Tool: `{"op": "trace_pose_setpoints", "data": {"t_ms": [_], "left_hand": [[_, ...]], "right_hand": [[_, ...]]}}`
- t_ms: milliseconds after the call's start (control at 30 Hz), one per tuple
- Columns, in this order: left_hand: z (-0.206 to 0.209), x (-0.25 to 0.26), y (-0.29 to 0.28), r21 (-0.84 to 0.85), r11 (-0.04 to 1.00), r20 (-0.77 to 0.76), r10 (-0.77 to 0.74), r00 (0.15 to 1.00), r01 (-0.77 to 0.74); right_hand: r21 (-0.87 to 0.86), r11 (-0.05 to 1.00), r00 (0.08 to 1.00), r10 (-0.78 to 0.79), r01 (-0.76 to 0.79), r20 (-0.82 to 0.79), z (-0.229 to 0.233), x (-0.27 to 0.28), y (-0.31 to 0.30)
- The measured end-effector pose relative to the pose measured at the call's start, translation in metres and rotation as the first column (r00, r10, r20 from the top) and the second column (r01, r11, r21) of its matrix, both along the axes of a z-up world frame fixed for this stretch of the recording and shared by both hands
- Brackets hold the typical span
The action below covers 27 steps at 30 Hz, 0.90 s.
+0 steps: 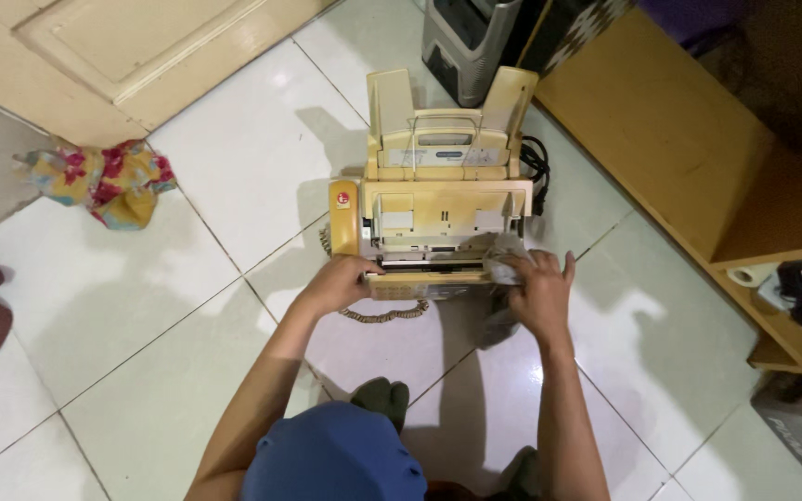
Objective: The person retrieves a fax machine from a shelf and sits on the floor to clean it. They remove the paper roll, wipe the exterior and interior surfaces with a cloth, and clean the internal rollers.
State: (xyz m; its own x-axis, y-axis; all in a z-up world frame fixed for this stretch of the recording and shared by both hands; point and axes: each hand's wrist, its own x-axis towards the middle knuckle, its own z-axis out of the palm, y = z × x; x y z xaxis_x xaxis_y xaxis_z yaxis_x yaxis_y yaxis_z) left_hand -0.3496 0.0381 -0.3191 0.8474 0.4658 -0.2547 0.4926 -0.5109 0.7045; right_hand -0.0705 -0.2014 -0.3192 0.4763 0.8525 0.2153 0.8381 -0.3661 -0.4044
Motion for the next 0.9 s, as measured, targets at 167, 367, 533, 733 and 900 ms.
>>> {"op": "trace_pose_setpoints", "data": {"t_ms": [167, 367, 533, 733, 900], "left_hand": [[0.011, 0.004, -0.004, 0.033, 0.999, -0.015, 0.014, 1.000, -0.014], [0.012, 0.001, -0.002, 0.068, 0.998, 0.045, -0.021, 0.999, 0.018], [-0.007, -0.006, -0.004, -0.182, 0.974, 0.047, 0.148, 0.988, -0.137], [-0.034, -0.015, -0.006, -0.321, 0.908, 0.097, 0.313, 0.945, -0.268], [-0.057, -0.021, -0.015, -0.388, 0.868, 0.190, 0.405, 0.894, -0.311]], "right_hand": [[0.138, 0.963, 0.970, 0.238, -0.229, -0.047, 0.023, -0.059, 0.052], [0.030, 0.941, 0.939, 0.337, -0.336, -0.071, 0.030, -0.087, 0.077], [-0.076, 0.991, 0.993, 0.104, -0.109, -0.057, 0.020, -0.009, 0.031], [-0.181, 0.983, 0.993, 0.052, -0.032, 0.103, 0.022, -0.046, 0.052], [-0.186, 0.946, 0.964, 0.259, -0.267, -0.066, 0.033, -0.110, 0.097]]}}
